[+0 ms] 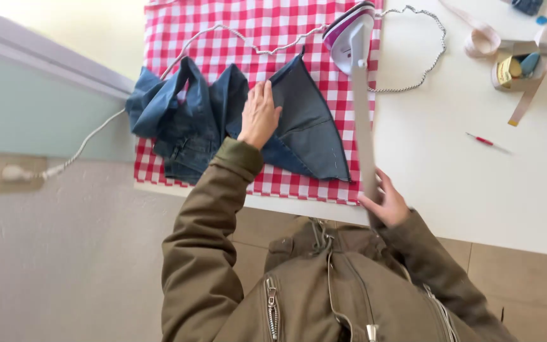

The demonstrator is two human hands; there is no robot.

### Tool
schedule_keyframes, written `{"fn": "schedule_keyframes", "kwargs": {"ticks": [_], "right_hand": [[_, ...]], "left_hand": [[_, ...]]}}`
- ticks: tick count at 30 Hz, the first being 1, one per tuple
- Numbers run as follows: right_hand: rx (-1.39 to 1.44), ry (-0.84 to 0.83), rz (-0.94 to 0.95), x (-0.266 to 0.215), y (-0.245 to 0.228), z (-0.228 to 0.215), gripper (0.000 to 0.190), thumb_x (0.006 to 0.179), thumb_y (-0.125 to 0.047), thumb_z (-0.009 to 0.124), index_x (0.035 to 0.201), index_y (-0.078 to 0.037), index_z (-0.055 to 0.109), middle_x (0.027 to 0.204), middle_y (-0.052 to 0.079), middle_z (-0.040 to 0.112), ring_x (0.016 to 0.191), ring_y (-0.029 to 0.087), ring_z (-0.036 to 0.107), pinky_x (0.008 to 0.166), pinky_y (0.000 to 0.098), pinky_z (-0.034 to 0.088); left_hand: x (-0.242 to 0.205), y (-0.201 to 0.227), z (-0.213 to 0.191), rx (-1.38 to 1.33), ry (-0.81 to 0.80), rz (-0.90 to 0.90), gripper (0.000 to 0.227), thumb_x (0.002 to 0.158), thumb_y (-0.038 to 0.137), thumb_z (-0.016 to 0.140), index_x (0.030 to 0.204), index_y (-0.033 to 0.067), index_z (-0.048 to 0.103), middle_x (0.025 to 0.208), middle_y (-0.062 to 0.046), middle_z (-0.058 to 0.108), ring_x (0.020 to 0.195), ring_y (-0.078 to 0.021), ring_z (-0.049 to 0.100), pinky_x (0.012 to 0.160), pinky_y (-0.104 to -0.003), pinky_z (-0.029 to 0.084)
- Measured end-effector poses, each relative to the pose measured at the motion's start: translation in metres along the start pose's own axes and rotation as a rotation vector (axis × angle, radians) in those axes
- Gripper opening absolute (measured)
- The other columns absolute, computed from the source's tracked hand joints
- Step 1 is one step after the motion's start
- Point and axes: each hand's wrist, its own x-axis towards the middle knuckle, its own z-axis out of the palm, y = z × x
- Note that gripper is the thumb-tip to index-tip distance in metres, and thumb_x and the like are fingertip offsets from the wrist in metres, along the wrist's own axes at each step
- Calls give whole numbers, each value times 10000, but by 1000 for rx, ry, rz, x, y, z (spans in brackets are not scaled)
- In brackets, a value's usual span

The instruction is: The recorder is ironing a piece of denim fabric using a plastic template to guide the folds.

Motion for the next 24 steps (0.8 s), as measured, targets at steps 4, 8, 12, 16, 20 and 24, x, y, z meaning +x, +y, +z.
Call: {"fn": "schedule_keyframes", "kwargs": {"ticks": [4, 8, 12, 16, 20, 24], "right_hand": [[-180, 68, -244, 48, -34, 48, 1006, 854, -374, 823, 1606, -22, 255, 1520, 303, 467, 1367, 429, 543, 1119, 486, 469], [-257, 116, -153, 78, -24, 81, 1043, 825, -357, 826, 1611, -33, 222, 1492, 313, 447, 1318, 453, 539, 1075, 488, 483], [-383, 115, 63, 77, -34, 102, 1060, 825, -340, 821, 1628, -54, 191, 1346, 291, 482, 1118, 412, 603, 955, 475, 534], [-530, 211, 73, 69, -44, 114, 1065, 795, -284, 838, 1633, -58, 222, 1141, 239, 523, 909, 376, 595, 819, 477, 546], [-534, 269, 51, 68, -50, 116, 1075, 760, -258, 853, 1621, -54, 243, 1110, 236, 519, 894, 382, 581, 807, 480, 537], [-452, 277, 111, 54, -31, 108, 1024, 743, -252, 847, 1583, -40, 301, 1130, 246, 535, 974, 393, 600, 863, 502, 535]], "left_hand": [[43, -49, 30, 248, -45, 92, 630, 864, 160, 772, 1384, -68, 502, 1290, -211, 574, 1189, -352, 550, 1018, -471, 492], [73, -128, 80, 230, -196, 137, 345, 853, 190, 734, 1098, -7, 591, 1055, -205, 661, 1030, -394, 630, 880, -515, 519], [102, -183, 110, -26, -325, 129, 133, 1030, 128, 579, 1039, -4, 562, 867, -252, 674, 823, -477, 647, 715, -584, 495], [120, -193, 132, -23, -435, 128, 194, 1108, 216, 563, 1055, 30, 555, 840, -259, 675, 829, -453, 665, 693, -575, 511], [123, -153, 98, 103, -454, 100, 293, 1086, 319, 587, 1133, 34, 539, 839, -247, 686, 771, -456, 667, 631, -565, 518], [91, -99, 23, -43, -406, 238, 444, 961, 324, 695, 1258, 33, 540, 1144, -184, 657, 1026, -389, 627, 811, -519, 506]]}}
